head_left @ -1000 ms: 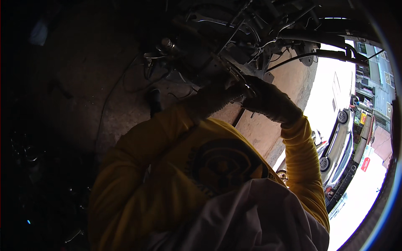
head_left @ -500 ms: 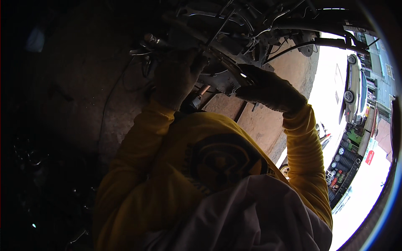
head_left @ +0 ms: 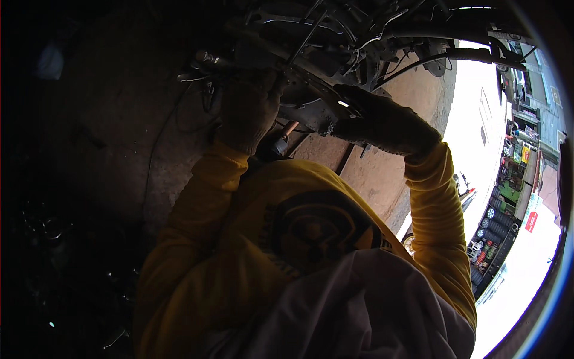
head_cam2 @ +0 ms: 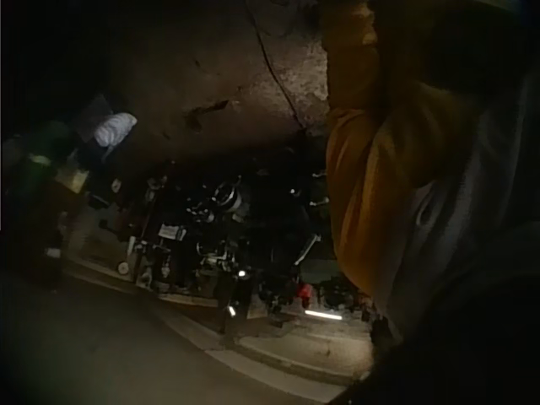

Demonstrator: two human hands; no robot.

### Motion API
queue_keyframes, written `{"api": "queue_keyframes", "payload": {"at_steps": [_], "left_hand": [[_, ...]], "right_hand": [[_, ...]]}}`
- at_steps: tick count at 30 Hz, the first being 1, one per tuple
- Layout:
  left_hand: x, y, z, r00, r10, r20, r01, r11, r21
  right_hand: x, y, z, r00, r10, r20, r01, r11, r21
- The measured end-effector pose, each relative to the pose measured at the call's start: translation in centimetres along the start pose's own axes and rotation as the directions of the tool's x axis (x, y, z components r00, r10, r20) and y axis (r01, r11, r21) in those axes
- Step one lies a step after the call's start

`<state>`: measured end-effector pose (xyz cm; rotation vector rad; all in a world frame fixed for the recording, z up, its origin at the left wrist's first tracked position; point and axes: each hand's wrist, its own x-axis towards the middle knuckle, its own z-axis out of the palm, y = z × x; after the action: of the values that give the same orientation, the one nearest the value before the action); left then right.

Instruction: The person welds metal pieces together using a welding rod and then uses an angle grinder to smooth the edges of the metal assembly.

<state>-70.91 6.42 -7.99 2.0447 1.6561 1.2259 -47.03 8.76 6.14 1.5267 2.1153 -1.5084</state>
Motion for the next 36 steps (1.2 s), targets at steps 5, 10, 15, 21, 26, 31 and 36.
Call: {"api": "queue_keyframes", "payload": {"at_steps": [5,10,15,21,26,31,36], "left_hand": [[0.1,-0.3,-0.4,0.997,-0.008,0.075,0.004,0.999,0.054],[-0.2,-0.2,-0.2,0.998,0.000,0.056,-0.006,0.995,0.100],[-0.7,0.5,-1.0,0.999,-0.025,0.044,0.021,0.996,0.084],[-2.2,1.4,-2.6,0.992,-0.040,0.122,0.029,0.995,0.090],[-2.8,4.8,-0.7,0.948,0.052,0.315,0.126,0.845,-0.519],[-2.2,3.7,3.9,0.864,-0.025,0.504,0.442,0.521,-0.731],[-0.6,7.1,6.4,0.681,-0.245,0.690,0.638,-0.265,-0.723]], "right_hand": [[0.0,-1.3,-0.3,0.994,-0.110,-0.019,0.110,0.994,-0.013],[0.7,0.2,-0.6,0.997,-0.057,0.050,0.059,0.997,-0.047],[0.3,2.2,1.2,1.000,0.007,0.008,-0.008,0.994,0.112],[0.2,0.5,0.8,1.000,0.015,0.019,-0.019,0.974,0.224],[0.5,1.5,1.0,0.999,-0.036,-0.024,0.039,0.993,0.107],[0.2,1.5,0.8,0.998,-0.007,-0.066,0.011,0.998,0.059],[-0.3,2.5,1.7,0.979,-0.138,-0.147,0.161,0.975,0.155]]}}
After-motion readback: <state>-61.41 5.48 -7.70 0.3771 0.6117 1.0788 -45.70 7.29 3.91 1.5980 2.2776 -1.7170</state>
